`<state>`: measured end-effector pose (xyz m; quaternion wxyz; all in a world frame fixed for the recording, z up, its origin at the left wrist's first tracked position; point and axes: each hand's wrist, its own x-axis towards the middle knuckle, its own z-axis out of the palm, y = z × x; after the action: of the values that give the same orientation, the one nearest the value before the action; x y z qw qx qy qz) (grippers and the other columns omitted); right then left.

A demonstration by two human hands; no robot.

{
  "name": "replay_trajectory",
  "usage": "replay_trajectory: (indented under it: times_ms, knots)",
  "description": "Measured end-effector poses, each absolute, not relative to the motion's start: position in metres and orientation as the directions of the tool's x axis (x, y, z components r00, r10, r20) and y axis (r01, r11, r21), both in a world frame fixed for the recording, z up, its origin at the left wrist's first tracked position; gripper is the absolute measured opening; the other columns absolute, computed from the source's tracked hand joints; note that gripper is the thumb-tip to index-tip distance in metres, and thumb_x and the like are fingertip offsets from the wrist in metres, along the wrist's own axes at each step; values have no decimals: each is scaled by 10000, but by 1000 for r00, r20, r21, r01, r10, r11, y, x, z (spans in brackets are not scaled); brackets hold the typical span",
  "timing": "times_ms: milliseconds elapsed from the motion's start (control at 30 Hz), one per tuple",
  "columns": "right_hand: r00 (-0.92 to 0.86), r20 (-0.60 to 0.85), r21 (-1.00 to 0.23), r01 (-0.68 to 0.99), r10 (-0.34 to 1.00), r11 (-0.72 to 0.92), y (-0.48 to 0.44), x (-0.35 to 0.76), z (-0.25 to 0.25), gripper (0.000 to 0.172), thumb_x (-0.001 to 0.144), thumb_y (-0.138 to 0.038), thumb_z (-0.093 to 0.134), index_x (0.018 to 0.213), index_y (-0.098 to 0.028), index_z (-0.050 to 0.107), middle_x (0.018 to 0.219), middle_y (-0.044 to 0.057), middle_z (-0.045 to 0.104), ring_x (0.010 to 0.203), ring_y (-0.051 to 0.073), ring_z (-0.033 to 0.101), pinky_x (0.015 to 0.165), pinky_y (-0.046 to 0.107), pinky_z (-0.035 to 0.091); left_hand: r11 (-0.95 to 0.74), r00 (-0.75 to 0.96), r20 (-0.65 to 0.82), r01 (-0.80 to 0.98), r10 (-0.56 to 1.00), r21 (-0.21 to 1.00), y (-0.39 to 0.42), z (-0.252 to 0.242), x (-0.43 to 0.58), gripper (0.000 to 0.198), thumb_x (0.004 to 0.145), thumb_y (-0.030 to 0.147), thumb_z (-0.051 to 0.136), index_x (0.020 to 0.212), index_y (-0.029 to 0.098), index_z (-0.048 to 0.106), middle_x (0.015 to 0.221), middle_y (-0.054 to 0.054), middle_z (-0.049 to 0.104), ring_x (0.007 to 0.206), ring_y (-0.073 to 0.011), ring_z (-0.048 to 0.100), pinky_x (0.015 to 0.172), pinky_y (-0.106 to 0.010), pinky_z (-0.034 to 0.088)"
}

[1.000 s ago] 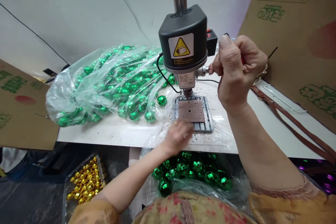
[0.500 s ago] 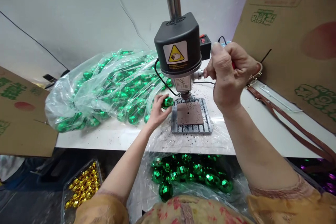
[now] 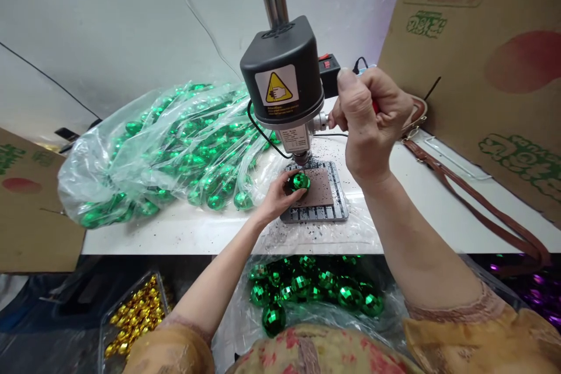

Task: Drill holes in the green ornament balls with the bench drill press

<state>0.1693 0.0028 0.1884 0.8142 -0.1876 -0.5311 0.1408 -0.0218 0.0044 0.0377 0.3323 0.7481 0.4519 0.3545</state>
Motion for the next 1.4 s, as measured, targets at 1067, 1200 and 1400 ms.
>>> replay_trajectory:
  times_ms: [1067, 1200, 1400]
  knots:
    - [454, 820, -428, 87, 347, 899, -1, 165, 161, 519, 942, -410, 617, 568, -234, 303, 508, -33, 282, 454, 118, 342, 462, 356, 330, -369, 204, 308, 451, 929, 813, -3, 13, 7, 550, 842, 383, 805, 1322, 216, 596, 1269, -115, 676, 1235, -298, 619, 1079, -468, 484]
    - [443, 835, -410, 103, 327, 906, 0, 164, 158, 533, 955, -435, 587, 580, -232, 268, 497, -41, 254, 438, 101, 288, 461, 347, 329, -379, 216, 313, 447, 925, 810, -3, 12, 6, 549, 855, 385, 790, 1331, 210, 581, 1272, -119, 674, 1212, -292, 630, 1067, -462, 493]
    - [437, 862, -310, 52, 257, 949, 0, 164, 154, 511, 944, -347, 614, 586, -214, 275, 506, -55, 247, 434, 72, 281, 466, 311, 336, -382, 227, 311, 435, 923, 816, -3, 11, 6, 540, 859, 370, 783, 1328, 201, 577, 1277, -119, 673, 1219, -294, 621, 1067, -463, 488]
